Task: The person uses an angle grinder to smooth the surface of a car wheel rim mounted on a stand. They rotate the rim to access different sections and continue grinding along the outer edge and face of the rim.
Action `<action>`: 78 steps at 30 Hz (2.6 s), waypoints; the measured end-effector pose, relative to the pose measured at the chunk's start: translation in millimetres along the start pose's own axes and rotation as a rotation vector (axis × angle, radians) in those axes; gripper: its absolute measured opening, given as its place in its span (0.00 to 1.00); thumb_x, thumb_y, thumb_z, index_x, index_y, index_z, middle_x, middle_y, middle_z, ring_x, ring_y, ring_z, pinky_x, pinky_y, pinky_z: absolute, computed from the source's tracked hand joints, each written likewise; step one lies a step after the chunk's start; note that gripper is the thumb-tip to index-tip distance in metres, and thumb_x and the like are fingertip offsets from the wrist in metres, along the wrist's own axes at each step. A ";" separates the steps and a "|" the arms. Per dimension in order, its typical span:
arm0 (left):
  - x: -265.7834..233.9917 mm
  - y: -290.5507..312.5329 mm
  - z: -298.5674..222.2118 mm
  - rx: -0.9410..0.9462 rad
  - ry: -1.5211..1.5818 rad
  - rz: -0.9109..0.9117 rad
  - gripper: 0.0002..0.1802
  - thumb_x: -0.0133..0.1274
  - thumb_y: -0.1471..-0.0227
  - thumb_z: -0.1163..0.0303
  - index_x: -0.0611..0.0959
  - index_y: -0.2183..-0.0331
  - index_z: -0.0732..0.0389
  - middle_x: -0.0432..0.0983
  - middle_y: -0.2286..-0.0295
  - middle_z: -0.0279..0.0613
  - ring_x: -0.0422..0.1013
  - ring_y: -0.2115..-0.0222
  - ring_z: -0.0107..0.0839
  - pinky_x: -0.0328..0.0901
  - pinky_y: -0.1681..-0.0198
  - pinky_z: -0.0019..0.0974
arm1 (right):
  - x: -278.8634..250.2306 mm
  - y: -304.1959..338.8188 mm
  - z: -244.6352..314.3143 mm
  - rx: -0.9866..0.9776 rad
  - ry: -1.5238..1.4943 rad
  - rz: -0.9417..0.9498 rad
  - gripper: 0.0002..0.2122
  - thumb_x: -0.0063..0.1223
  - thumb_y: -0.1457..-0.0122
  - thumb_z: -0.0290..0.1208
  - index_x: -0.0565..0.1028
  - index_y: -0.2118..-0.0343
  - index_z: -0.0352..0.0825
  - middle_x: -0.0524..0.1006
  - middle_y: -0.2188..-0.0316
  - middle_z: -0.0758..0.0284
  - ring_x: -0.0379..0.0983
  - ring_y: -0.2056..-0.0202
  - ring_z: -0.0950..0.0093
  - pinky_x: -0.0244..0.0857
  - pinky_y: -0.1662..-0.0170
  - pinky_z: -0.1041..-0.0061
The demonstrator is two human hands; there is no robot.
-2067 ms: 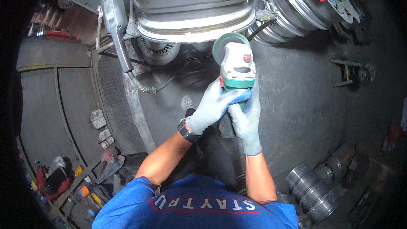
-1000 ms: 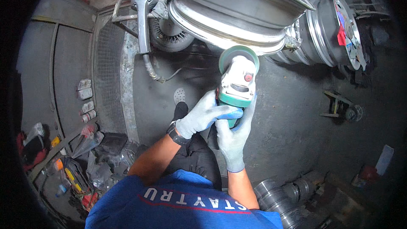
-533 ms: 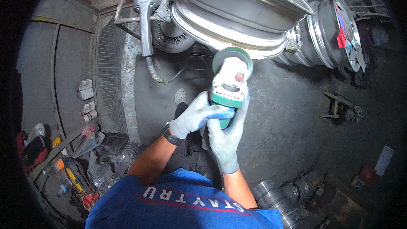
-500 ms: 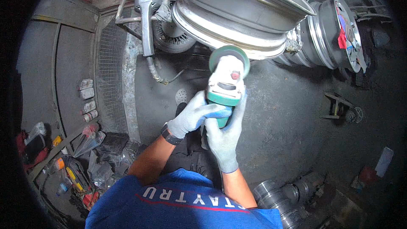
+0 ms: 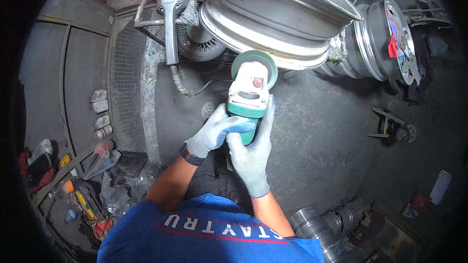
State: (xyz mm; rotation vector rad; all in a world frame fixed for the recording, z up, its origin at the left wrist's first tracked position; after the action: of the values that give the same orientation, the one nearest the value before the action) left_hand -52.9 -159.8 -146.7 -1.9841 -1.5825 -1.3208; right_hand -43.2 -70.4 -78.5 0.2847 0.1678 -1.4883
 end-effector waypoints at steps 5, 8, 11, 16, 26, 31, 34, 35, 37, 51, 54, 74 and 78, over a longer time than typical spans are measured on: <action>21.3 -9.8 -0.7 0.015 0.027 0.100 0.27 0.57 0.43 0.71 0.72 0.44 0.67 0.75 0.51 0.44 0.73 0.51 0.30 0.70 0.47 0.35 | -15.6 3.7 -5.4 0.027 0.040 -0.073 0.42 0.53 0.47 0.21 0.45 0.30 0.30 0.56 0.33 0.53 0.55 0.34 0.64 0.52 0.35 0.68; 29.4 -18.2 1.3 0.012 -0.240 0.160 0.27 0.57 0.43 0.71 0.71 0.43 0.67 0.75 0.51 0.45 0.73 0.52 0.29 0.70 0.47 0.35 | -21.2 8.5 -1.7 0.043 -0.025 -0.133 0.41 0.51 0.48 0.21 0.46 0.30 0.30 0.56 0.34 0.54 0.56 0.35 0.65 0.53 0.35 0.68; 20.7 -11.7 -0.7 0.045 -0.085 0.103 0.28 0.57 0.43 0.71 0.70 0.43 0.67 0.75 0.51 0.45 0.73 0.51 0.30 0.70 0.47 0.36 | -15.6 5.2 -2.3 0.028 0.022 -0.099 0.42 0.52 0.48 0.21 0.46 0.30 0.30 0.56 0.34 0.54 0.56 0.35 0.65 0.53 0.35 0.68; 2.4 -1.3 3.6 0.055 0.090 0.009 0.28 0.59 0.44 0.71 0.71 0.44 0.67 0.74 0.50 0.45 0.72 0.50 0.30 0.69 0.45 0.36 | -4.7 -5.8 5.1 -0.038 0.029 0.005 0.43 0.56 0.49 0.24 0.45 0.30 0.28 0.63 0.37 0.47 0.65 0.39 0.65 0.61 0.40 0.69; 71.0 -47.4 17.5 0.098 -0.291 0.144 0.24 0.58 0.43 0.72 0.74 0.46 0.67 0.76 0.52 0.42 0.72 0.52 0.27 0.67 0.46 0.34 | -76.8 -5.6 -23.6 0.070 -0.131 -0.129 0.37 0.54 0.45 0.19 0.52 0.32 0.28 0.65 0.39 0.56 0.65 0.41 0.69 0.60 0.39 0.69; 60.8 -41.7 16.6 0.095 -0.226 0.091 0.26 0.57 0.43 0.73 0.72 0.45 0.67 0.75 0.50 0.43 0.72 0.51 0.29 0.66 0.45 0.35 | -60.8 -6.2 -12.9 0.113 -0.221 -0.132 0.38 0.54 0.45 0.20 0.51 0.32 0.30 0.66 0.41 0.57 0.67 0.43 0.69 0.63 0.41 0.69; 41.0 -15.7 5.4 0.013 -0.098 -0.019 0.32 0.57 0.46 0.71 0.69 0.41 0.67 0.73 0.48 0.44 0.71 0.49 0.30 0.66 0.44 0.35 | -41.9 -7.6 -10.0 -0.042 -0.003 -0.022 0.43 0.59 0.49 0.24 0.48 0.31 0.29 0.67 0.40 0.49 0.68 0.41 0.62 0.63 0.41 0.68; 32.8 -7.6 0.7 0.057 -0.060 -0.054 0.28 0.56 0.45 0.73 0.71 0.43 0.67 0.74 0.49 0.44 0.72 0.50 0.30 0.67 0.45 0.35 | -33.0 -9.1 -5.3 -0.032 0.063 0.022 0.44 0.59 0.50 0.24 0.47 0.31 0.29 0.67 0.40 0.47 0.68 0.40 0.60 0.64 0.41 0.67; 25.9 -3.5 -0.5 0.125 -0.068 -0.097 0.25 0.55 0.45 0.74 0.74 0.45 0.68 0.75 0.51 0.44 0.73 0.52 0.31 0.69 0.47 0.35 | -27.5 -8.8 -1.7 -0.049 0.173 0.056 0.46 0.60 0.52 0.24 0.47 0.31 0.30 0.67 0.41 0.43 0.70 0.42 0.56 0.66 0.43 0.65; 32.0 -7.6 -4.4 0.098 -0.050 -0.065 0.26 0.58 0.45 0.73 0.73 0.46 0.67 0.75 0.51 0.43 0.73 0.52 0.29 0.69 0.48 0.34 | -34.3 -8.5 0.8 0.038 0.108 0.012 0.44 0.58 0.51 0.23 0.47 0.31 0.31 0.66 0.40 0.47 0.67 0.40 0.59 0.64 0.41 0.66; 26.8 -8.5 2.6 0.100 -0.036 -0.069 0.26 0.58 0.45 0.73 0.73 0.45 0.68 0.75 0.51 0.43 0.73 0.52 0.29 0.69 0.48 0.34 | -29.7 -9.7 5.9 0.036 0.144 0.063 0.45 0.59 0.52 0.24 0.47 0.31 0.30 0.69 0.41 0.46 0.69 0.41 0.57 0.66 0.43 0.65; 51.1 -20.2 2.9 0.027 -0.113 0.042 0.25 0.57 0.44 0.69 0.75 0.46 0.68 0.76 0.52 0.41 0.73 0.52 0.28 0.68 0.47 0.33 | -51.4 -5.4 8.5 0.032 0.156 -0.088 0.44 0.58 0.51 0.21 0.47 0.31 0.28 0.69 0.42 0.45 0.71 0.44 0.60 0.67 0.45 0.67; 58.0 -23.8 5.5 -0.083 -0.197 0.064 0.29 0.57 0.48 0.70 0.73 0.44 0.67 0.75 0.50 0.42 0.71 0.51 0.29 0.66 0.46 0.35 | -52.6 3.6 4.3 0.059 0.091 -0.208 0.44 0.55 0.51 0.19 0.45 0.31 0.29 0.68 0.42 0.46 0.69 0.43 0.64 0.64 0.42 0.68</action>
State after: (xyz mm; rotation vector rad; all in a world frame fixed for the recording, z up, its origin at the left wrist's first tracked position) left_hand -72.2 -111.2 -111.8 -2.2567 -1.5555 -1.2173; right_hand -44.0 -21.1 -59.2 0.3922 0.2319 -1.6894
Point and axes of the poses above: each hand's wrist, its own y-axis away from the middle knuckle, its own x-axis out of the palm, z = x × y, the point moved 7 cm from there along -y, towards the middle knuckle
